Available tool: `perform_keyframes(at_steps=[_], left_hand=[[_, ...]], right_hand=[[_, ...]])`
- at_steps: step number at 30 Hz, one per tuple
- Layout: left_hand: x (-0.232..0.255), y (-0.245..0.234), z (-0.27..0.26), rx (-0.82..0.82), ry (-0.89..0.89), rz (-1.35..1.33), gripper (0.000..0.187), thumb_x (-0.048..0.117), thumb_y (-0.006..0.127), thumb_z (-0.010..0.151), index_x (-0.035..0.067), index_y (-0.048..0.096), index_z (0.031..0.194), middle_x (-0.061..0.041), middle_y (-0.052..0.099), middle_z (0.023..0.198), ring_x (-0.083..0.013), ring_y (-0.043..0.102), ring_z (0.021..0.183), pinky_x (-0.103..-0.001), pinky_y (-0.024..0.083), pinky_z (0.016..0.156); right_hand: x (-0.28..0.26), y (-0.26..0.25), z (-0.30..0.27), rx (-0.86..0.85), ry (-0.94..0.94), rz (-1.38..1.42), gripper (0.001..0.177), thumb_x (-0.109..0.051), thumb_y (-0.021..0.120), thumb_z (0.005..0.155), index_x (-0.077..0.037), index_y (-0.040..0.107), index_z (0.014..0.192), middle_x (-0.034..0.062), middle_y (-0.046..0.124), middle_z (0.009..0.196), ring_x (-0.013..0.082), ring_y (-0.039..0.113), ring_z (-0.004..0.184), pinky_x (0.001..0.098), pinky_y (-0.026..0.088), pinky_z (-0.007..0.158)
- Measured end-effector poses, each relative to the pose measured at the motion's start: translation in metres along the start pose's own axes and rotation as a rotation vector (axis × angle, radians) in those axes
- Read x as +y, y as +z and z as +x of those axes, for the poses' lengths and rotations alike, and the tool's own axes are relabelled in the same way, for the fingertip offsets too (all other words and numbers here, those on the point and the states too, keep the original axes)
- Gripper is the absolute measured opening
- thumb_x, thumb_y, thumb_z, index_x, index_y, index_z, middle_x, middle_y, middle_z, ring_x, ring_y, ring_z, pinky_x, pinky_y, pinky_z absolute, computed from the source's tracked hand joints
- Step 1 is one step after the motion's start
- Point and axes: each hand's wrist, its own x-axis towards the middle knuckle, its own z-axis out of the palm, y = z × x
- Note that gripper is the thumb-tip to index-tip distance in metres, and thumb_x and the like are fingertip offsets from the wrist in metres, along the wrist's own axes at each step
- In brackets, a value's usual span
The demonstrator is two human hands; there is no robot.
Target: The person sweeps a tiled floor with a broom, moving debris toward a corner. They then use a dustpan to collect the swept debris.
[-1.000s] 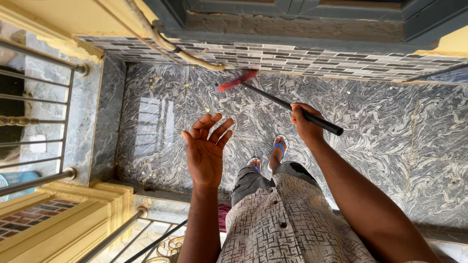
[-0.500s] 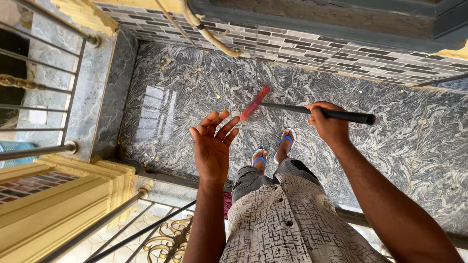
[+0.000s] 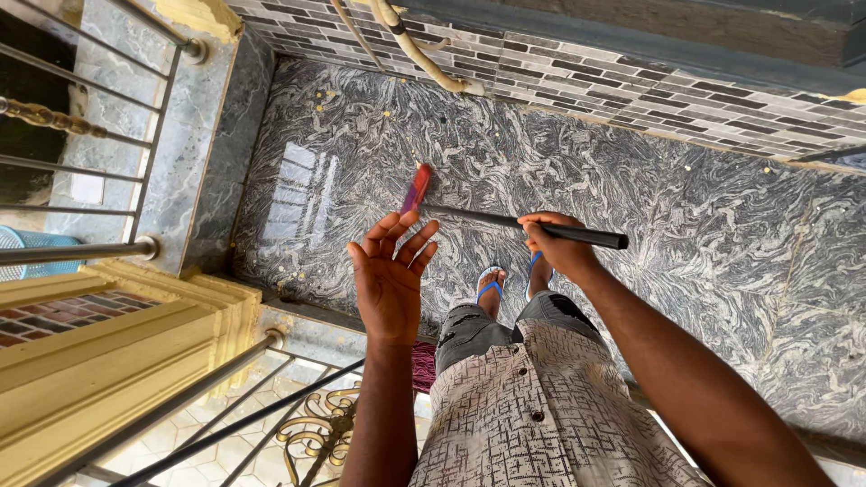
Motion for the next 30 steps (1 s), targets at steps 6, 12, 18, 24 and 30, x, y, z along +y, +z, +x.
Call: perform_keyframes(at_steps=[6,12,18,24,30], left_hand=[[-0.014,0.012,0.011,-0.051,-0.068,-0.008,0.068,0.061,0.031,0.109,0.004,0.05,0.141,-0.019,0.058,0.142,-0.0382,0.061,0.13,-0.048,0.051,0.108],[-0.031,0.037,0.028,-0.146,-0.127,0.019,0.067,0.06,0.032,0.109,0.004,0.051,0.141,-0.019,0.058,0.142,-0.0388,0.061,0.131,-0.049,0.051,0.108],[-0.051,0.065,0.041,-0.22,-0.198,0.01,0.066,0.06,0.032,0.108,0.005,0.051,0.14,-0.018,0.058,0.143,-0.0391,0.06,0.131,-0.049,0.05,0.109],[-0.073,0.093,0.049,-0.245,-0.21,0.064,0.065,0.06,0.032,0.109,0.005,0.052,0.139,-0.019,0.059,0.142,-0.0393,0.061,0.131,-0.049,0.051,0.108],[-0.109,0.133,0.051,-0.264,-0.234,0.063,0.065,0.059,0.031,0.11,0.005,0.053,0.139,-0.019,0.058,0.142,-0.0387,0.062,0.129,-0.048,0.052,0.106]], right_hand=[[-0.026,-0.068,-0.02,-0.023,0.0,-0.18,0.023,-0.014,0.07,0.096,-0.005,0.076,0.117,0.0101,0.077,0.085,0.0126,0.074,0.074,0.0235,0.061,0.067],[-0.032,-0.148,-0.038,0.106,-0.027,-0.346,0.021,-0.014,0.074,0.093,-0.007,0.077,0.112,0.0059,0.076,0.082,0.0123,0.073,0.072,0.0277,0.059,0.065],[-0.042,-0.192,-0.057,0.23,-0.088,-0.459,0.019,-0.014,0.073,0.094,-0.007,0.078,0.111,0.0073,0.076,0.08,0.0124,0.07,0.069,0.03,0.056,0.063],[-0.041,-0.213,-0.062,0.242,0.001,-0.431,0.017,-0.019,0.071,0.097,-0.01,0.078,0.11,0.0054,0.077,0.08,0.012,0.072,0.069,0.0287,0.059,0.063],[0.014,-0.22,-0.05,0.098,0.09,-0.086,0.021,-0.018,0.07,0.093,-0.011,0.076,0.112,0.0054,0.078,0.088,0.0095,0.075,0.076,0.0248,0.061,0.069]])
